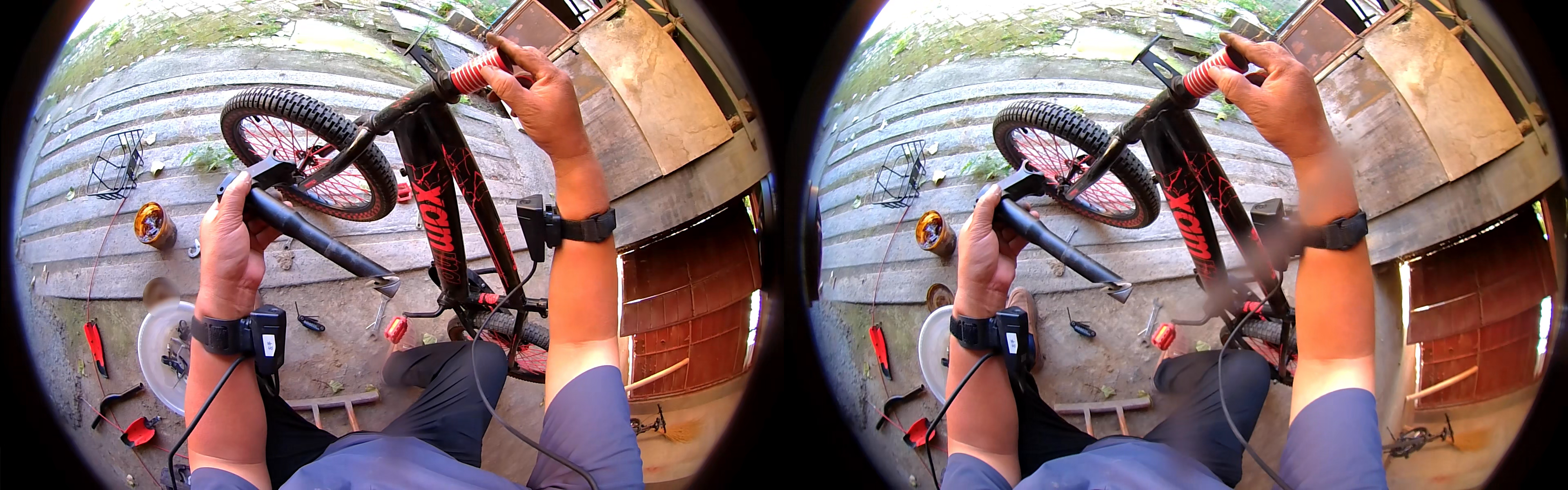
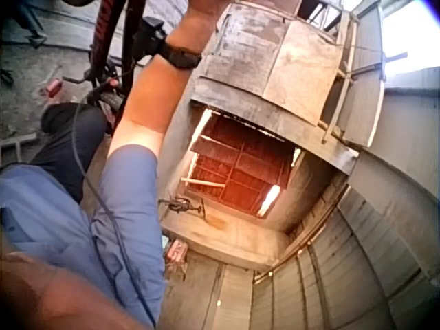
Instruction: The person assembles the handlebar of a bicycle. They insert a metal bracket into the head tube, attach the handlebar, and secure it with a red spring-like component.
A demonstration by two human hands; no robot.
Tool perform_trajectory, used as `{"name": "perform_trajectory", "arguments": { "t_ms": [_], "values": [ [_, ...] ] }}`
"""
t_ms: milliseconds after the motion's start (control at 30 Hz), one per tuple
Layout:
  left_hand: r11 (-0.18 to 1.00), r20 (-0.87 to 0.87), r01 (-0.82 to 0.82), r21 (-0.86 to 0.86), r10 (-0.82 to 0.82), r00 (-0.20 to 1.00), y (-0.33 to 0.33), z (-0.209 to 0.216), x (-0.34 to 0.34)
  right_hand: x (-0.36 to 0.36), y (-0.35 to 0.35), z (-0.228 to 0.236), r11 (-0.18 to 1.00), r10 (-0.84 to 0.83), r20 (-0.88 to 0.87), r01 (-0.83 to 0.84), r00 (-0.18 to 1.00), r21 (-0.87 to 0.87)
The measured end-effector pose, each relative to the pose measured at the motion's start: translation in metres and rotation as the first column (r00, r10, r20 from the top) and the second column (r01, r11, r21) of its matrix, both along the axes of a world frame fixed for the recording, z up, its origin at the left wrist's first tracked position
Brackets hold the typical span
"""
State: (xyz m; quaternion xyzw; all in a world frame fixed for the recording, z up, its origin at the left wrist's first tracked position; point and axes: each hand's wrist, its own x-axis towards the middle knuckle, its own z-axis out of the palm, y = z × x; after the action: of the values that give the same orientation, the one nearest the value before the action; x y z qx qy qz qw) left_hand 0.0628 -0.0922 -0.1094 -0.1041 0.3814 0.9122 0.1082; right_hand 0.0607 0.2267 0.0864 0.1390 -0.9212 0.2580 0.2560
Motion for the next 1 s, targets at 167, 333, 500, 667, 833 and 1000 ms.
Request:
{"name": "perform_trajectory", "arguments": {
  "t_ms": [167,333,500,667,833,1000],
  "values": [
    [1.0,-0.003,0.009,0.004,-0.009,1.0,0.0,0.0,-0.001,-0.004,-0.001,-0.008,0.997,-0.027,-0.031,0.024,0.999,-0.075],
    [1.0,0.001,-0.002,0.002,0.002,1.0,0.001,0.001,0.0,0.002,-0.014,-0.014,0.96,-0.012,0.067,0.031,0.998,-0.279],
    [1.0,-0.012,0.006,0.01,-0.006,1.0,0.001,0.001,0.0,-0.002,-0.022,-0.036,0.913,0.056,0.042,-0.034,0.998,-0.406],
    [1.0,-0.017,0.002,0.008,-0.002,1.0,0.001,0.0,0.0,-0.006,-0.018,-0.051,0.928,0.044,-0.058,-0.062,0.997,-0.367],
    [1.0,-0.016,0.018,0.015,-0.017,1.0,-0.002,-0.006,-0.003,-0.013,-0.014,-0.057,0.948,0.055,-0.129,-0.093,0.99,-0.305],
    [0.999,-0.019,0.027,0.021,-0.026,0.999,-0.001,-0.006,-0.003,-0.012,-0.015,-0.056,0.968,0.027,-0.15,-0.064,0.988,-0.244]
  ]
}}
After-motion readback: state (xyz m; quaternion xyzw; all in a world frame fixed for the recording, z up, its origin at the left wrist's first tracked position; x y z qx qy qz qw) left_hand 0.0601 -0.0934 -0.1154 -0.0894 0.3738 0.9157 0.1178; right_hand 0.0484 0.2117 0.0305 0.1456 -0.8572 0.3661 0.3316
